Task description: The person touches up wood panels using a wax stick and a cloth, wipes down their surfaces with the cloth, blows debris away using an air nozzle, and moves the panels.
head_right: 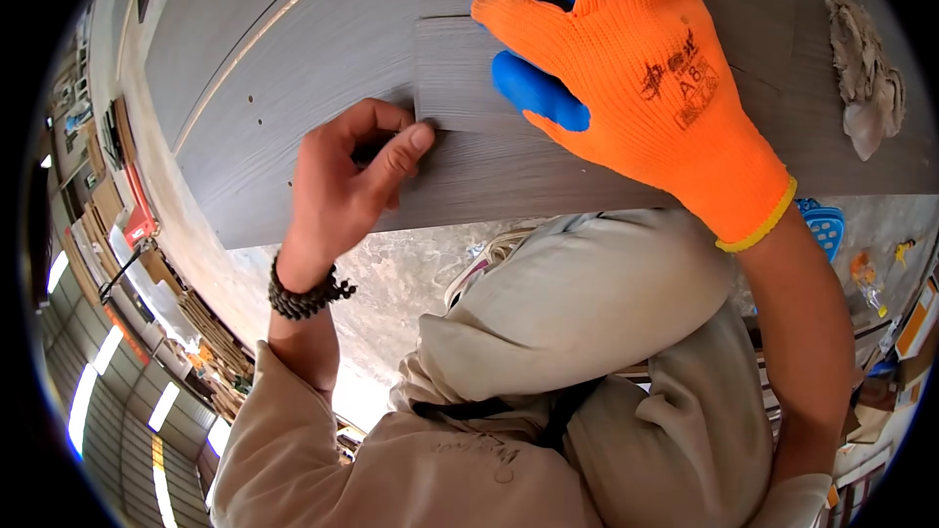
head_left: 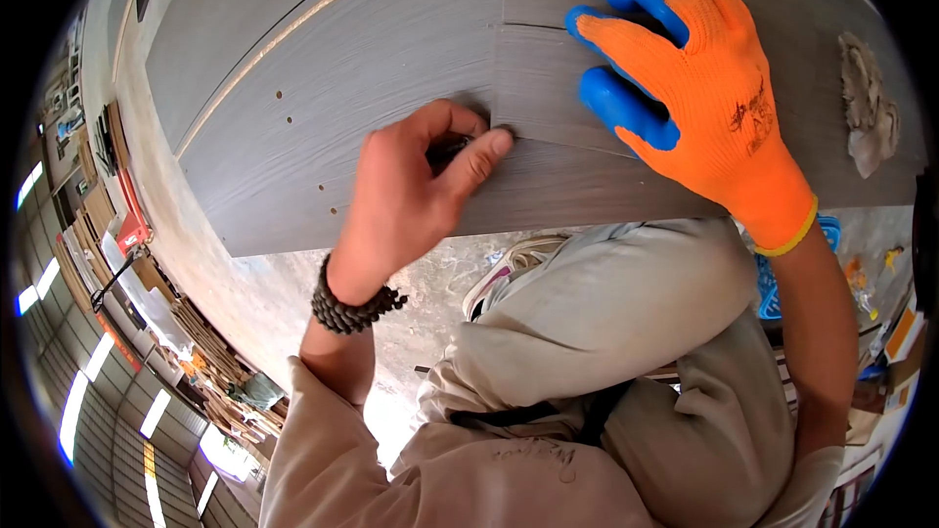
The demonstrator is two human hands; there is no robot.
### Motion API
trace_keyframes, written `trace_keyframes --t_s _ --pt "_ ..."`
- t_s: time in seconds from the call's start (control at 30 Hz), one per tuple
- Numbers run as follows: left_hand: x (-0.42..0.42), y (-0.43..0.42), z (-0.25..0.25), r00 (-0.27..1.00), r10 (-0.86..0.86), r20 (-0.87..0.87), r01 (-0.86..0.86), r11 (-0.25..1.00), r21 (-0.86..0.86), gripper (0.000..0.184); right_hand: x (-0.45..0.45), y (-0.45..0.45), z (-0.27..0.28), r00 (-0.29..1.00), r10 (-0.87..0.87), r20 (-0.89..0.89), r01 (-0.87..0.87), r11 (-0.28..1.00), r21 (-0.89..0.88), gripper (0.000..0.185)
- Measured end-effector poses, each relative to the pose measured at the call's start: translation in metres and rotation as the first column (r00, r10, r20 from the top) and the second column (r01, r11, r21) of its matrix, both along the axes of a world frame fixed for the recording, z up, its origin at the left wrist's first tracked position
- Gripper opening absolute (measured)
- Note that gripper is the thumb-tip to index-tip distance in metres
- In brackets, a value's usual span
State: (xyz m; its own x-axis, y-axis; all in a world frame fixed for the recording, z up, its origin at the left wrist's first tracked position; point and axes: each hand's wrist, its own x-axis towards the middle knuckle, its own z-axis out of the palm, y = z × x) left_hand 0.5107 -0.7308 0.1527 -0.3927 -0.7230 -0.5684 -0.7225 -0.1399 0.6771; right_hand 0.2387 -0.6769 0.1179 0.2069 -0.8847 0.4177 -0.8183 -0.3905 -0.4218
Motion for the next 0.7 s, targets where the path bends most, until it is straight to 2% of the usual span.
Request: trace_keyframes --t_s 0.07,0.13,0.17,0.23,0.27,0.33,0.43,0.53,0.63,0.7 --pt "-0.001 -0.012 0.000 0.999 -0.043 -0.020 0.044 0.996 0.072 0.033 0.000 0.000 -0.003 1.000 -0.007 0.002 0.007 1.000 -0.016 0.048" --pt "0.001 -0.025 -0.001 0.970 -0.242 -0.002 0.242 0.970 0.023 0.033 0.001 -0.003 -0.001 1.000 -0.017 0.003 0.017 0.999 -0.028 0.048" --pt "-0.001 -0.033 0.000 0.969 -0.246 0.002 0.246 0.969 0.031 0.033 0.001 -0.007 0.005 0.996 -0.001 -0.091 -0.003 0.999 -0.037 0.041" --pt "-0.007 -0.050 0.003 0.949 -0.315 -0.006 0.309 0.928 0.211 0.034 0.000 -0.010 -0.004 0.985 0.013 -0.175 -0.020 0.999 -0.040 0.035" --pt "-0.011 -0.056 0.004 0.948 -0.318 0.001 0.311 0.926 0.217 0.034 -0.001 -0.012 -0.023 0.985 -0.018 -0.169 -0.011 0.985 -0.171 0.033" --pt "-0.017 -0.064 0.005 0.944 -0.331 -0.014 0.317 0.892 0.324 0.036 0.002 -0.013 -0.023 0.987 -0.051 -0.152 0.004 0.955 -0.295 0.031" --pt "-0.025 -0.070 0.007 0.921 -0.389 0.018 0.363 0.874 0.324 0.037 -0.001 -0.008 -0.008 0.973 -0.018 -0.229 -0.005 0.995 -0.099 0.031" --pt "-0.028 -0.073 0.008 0.892 -0.449 0.045 0.413 0.851 0.325 0.035 -0.001 -0.009 -0.012 0.970 -0.027 -0.241 0.002 0.994 -0.107 0.032" --pt "-0.030 -0.078 0.010 0.868 -0.495 0.035 0.459 0.827 0.325 0.032 -0.001 -0.010 -0.017 0.993 -0.022 -0.117 -0.009 0.966 -0.257 0.033" --pt "-0.032 -0.082 0.013 0.853 -0.520 0.031 0.483 0.811 0.330 0.030 -0.004 -0.011 -0.019 0.993 0.012 -0.120 -0.042 0.967 -0.250 0.034"
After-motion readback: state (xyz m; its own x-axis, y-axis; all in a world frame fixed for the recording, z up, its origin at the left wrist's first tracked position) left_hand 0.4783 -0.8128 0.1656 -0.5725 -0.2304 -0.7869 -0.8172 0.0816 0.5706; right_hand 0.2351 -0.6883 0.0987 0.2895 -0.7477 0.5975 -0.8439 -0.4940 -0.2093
